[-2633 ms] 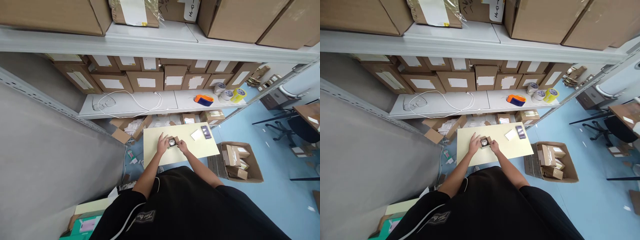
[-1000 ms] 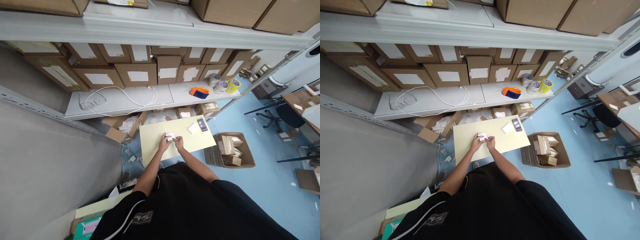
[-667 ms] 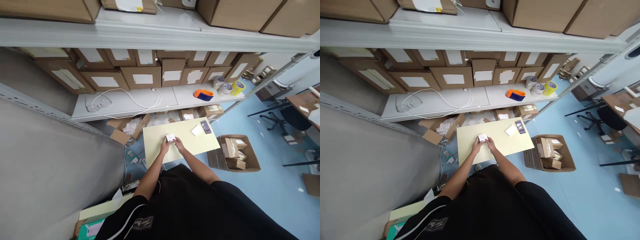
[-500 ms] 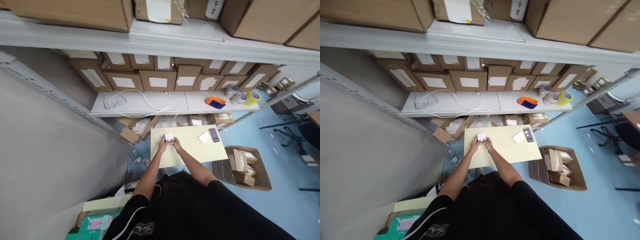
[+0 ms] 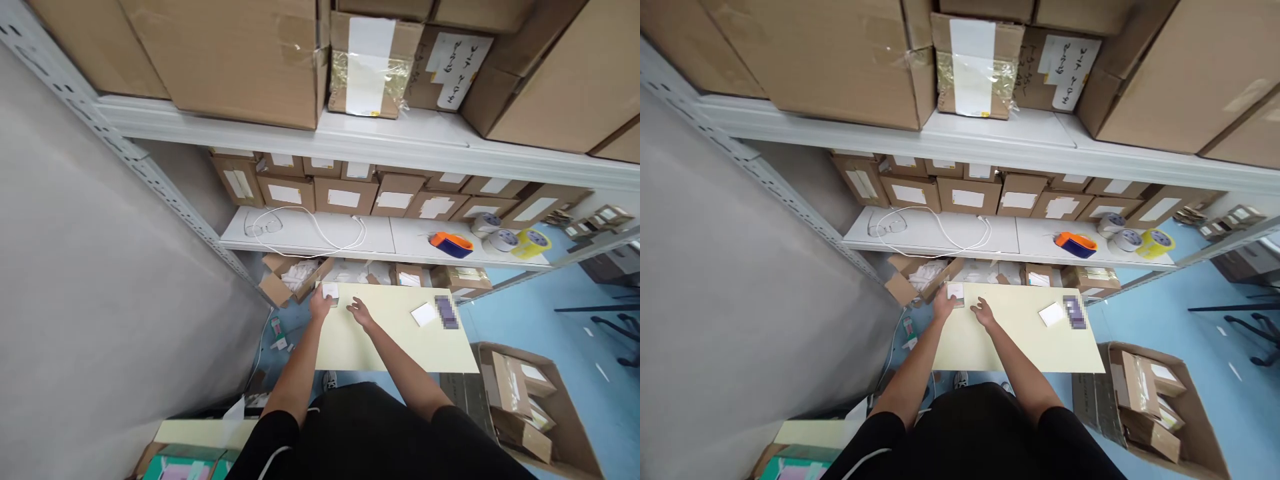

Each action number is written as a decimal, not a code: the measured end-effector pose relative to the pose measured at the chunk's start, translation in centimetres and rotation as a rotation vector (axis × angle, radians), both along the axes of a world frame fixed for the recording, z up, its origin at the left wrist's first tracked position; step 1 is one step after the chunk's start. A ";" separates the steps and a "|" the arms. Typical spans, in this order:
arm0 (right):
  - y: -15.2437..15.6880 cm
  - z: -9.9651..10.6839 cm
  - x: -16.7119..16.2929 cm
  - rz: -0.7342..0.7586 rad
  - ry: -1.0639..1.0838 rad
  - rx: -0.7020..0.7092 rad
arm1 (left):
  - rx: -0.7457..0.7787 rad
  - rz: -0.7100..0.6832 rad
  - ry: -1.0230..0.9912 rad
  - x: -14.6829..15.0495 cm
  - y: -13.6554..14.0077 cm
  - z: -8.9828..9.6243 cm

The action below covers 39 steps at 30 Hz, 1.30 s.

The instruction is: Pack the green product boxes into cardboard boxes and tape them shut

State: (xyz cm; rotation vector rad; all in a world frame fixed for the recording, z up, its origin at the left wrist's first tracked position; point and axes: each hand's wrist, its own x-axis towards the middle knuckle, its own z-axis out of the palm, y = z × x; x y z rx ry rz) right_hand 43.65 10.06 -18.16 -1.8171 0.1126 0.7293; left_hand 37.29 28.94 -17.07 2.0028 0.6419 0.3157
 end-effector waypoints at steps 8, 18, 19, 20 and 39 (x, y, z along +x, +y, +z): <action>-14.1 4.9 4.6 -0.217 -0.316 0.055 | -0.078 -0.004 -0.253 6.3 -7.8 5.8; -26.6 15.7 17.3 -0.175 -0.856 -0.181 | -0.432 -0.334 -0.236 11.0 -18.8 12.7; -27.1 16.7 19.2 -0.142 -0.911 -0.222 | -0.413 -0.347 -0.219 10.7 -19.1 13.2; -27.5 17.5 21.1 -0.099 -0.957 -0.258 | -0.390 -0.361 -0.197 10.2 -19.4 13.6; -25.3 21.2 26.5 0.320 -1.069 -0.591 | -0.093 -0.141 -0.088 -3.9 -18.9 16.9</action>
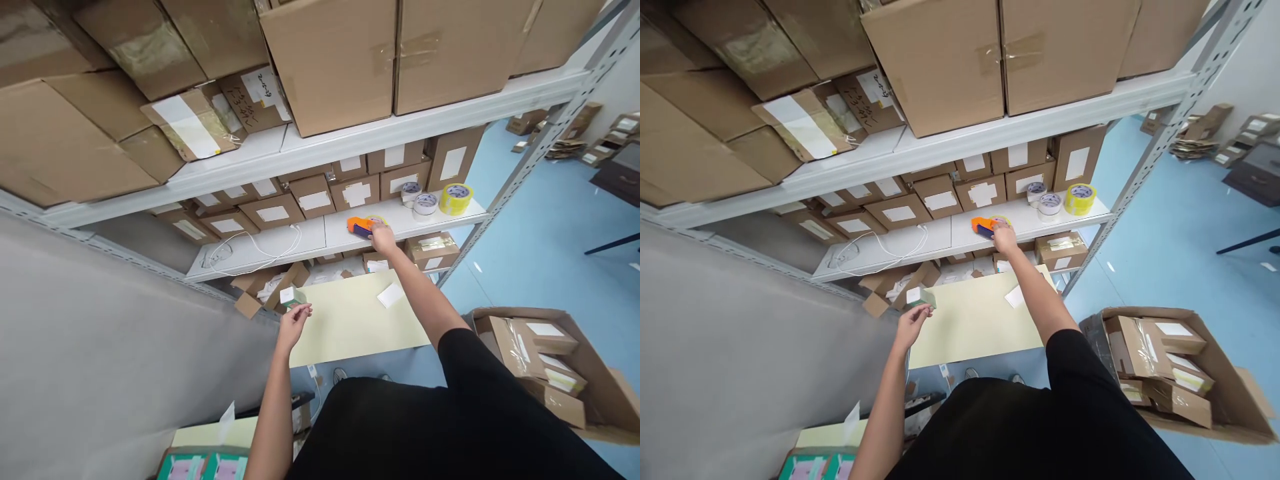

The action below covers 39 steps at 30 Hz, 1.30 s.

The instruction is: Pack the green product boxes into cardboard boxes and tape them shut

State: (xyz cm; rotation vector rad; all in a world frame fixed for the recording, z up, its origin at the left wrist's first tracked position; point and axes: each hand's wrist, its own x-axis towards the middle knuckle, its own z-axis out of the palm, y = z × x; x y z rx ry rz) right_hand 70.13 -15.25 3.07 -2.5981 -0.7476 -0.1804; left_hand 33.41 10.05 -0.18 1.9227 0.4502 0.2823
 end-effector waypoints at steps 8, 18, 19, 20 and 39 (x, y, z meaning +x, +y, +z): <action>-2.5 -7.1 -13.7 0.186 -0.073 0.084 | -0.042 -0.052 -0.002 1.4 -3.1 -1.5; -11.4 -21.4 -23.3 0.128 0.387 -0.242 | -0.185 -0.058 0.103 0.1 -7.7 -4.8; -12.6 -22.5 -23.4 0.107 0.424 -0.273 | -0.185 -0.054 0.117 -0.4 -8.0 -5.2; -13.8 -23.4 -23.5 0.077 0.455 -0.298 | -0.184 -0.048 0.130 -1.0 -8.2 -5.5; -12.7 -25.3 -16.5 -0.143 0.580 -0.189 | -0.227 0.010 0.246 -5.7 -11.3 -8.0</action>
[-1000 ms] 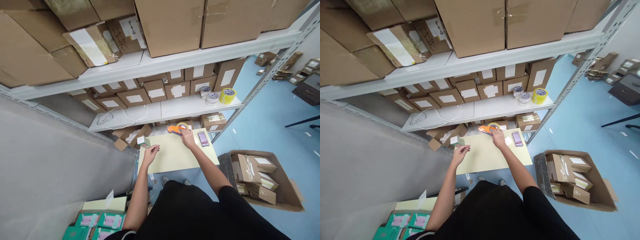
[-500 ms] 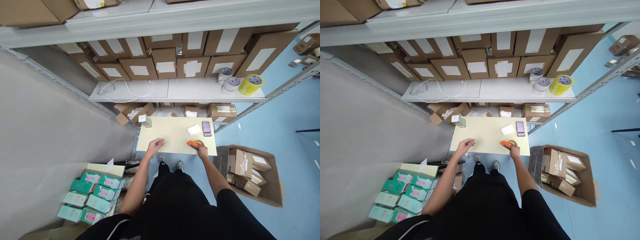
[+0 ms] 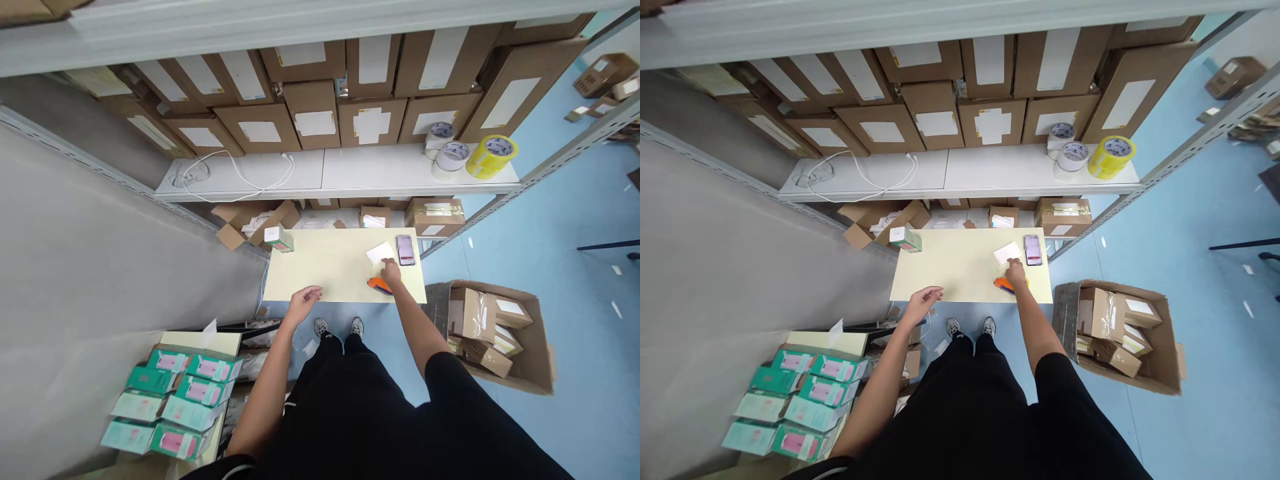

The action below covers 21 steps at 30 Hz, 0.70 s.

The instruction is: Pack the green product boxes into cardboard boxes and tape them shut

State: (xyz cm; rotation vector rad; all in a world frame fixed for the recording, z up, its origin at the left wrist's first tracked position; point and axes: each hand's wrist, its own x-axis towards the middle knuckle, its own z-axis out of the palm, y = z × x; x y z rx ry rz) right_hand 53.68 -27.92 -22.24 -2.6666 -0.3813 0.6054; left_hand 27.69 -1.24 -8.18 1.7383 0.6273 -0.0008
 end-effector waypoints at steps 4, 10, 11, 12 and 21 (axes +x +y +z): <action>0.4 -2.1 3.3 0.079 0.004 -0.067 | -0.013 0.023 0.009 -0.4 -0.3 -0.9; 1.9 -4.9 5.8 0.121 -0.040 -0.162 | -0.061 0.059 0.053 -1.6 -0.4 -2.5; 2.3 -5.2 6.2 0.103 -0.050 -0.176 | -0.063 0.062 0.065 -1.8 -0.3 -2.7; 2.7 -5.4 6.5 0.089 -0.061 -0.185 | -0.063 0.067 0.074 -1.9 -0.2 -2.9; 3.7 -5.6 10.2 0.067 -0.080 -0.184 | -0.021 0.049 0.101 -1.3 -0.1 -3.8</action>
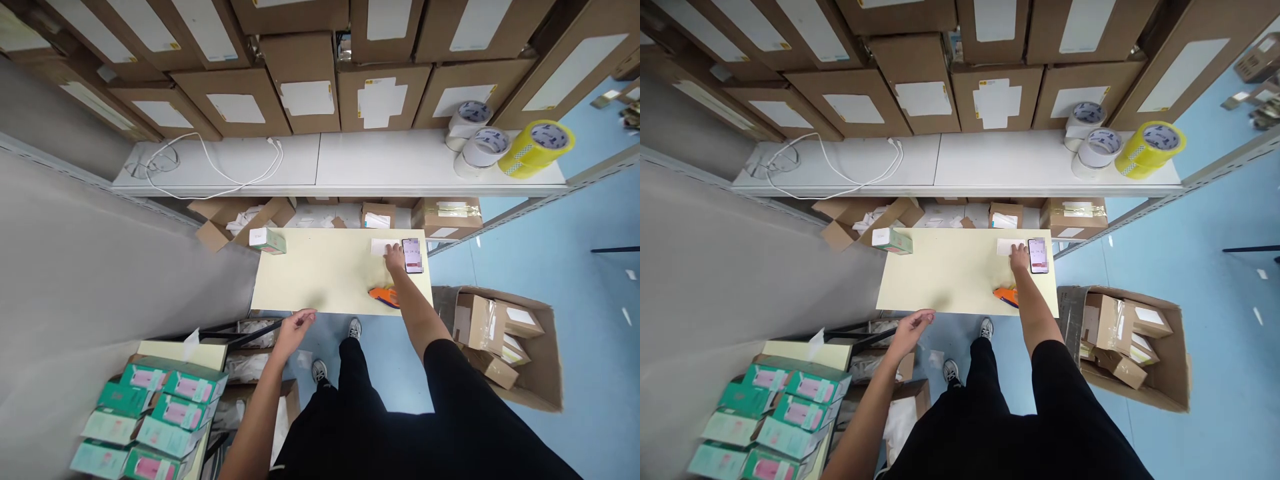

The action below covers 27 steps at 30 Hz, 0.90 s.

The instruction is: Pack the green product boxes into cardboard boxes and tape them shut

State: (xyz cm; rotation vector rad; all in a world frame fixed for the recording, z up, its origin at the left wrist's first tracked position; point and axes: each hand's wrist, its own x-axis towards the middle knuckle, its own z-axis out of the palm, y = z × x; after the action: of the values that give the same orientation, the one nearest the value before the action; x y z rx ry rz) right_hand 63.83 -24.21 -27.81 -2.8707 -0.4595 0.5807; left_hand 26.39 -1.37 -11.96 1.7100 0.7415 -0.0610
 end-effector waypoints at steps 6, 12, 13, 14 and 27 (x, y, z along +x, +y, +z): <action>0.8 2.6 -2.3 -0.153 -0.025 0.244 | 0.016 -0.032 -0.028 0.6 -0.3 0.4; 2.4 7.4 -11.1 -0.045 -0.109 0.626 | 0.048 0.038 -0.119 0.0 0.1 1.4; 2.7 8.1 -12.9 -0.030 -0.103 0.666 | 0.061 0.054 -0.145 -0.3 0.2 1.7; 2.9 8.7 -14.7 -0.023 -0.092 0.704 | 0.075 0.069 -0.172 -0.7 0.3 2.0; 12.7 16.2 -34.7 0.471 0.182 0.931 | 0.161 0.452 -0.384 -18.8 2.2 5.7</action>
State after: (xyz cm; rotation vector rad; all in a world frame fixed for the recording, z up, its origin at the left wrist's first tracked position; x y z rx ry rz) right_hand 29.11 -11.55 -11.58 -1.8138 -1.0494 0.4975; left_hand 7.60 0.84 -6.30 1.5991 0.8376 0.6373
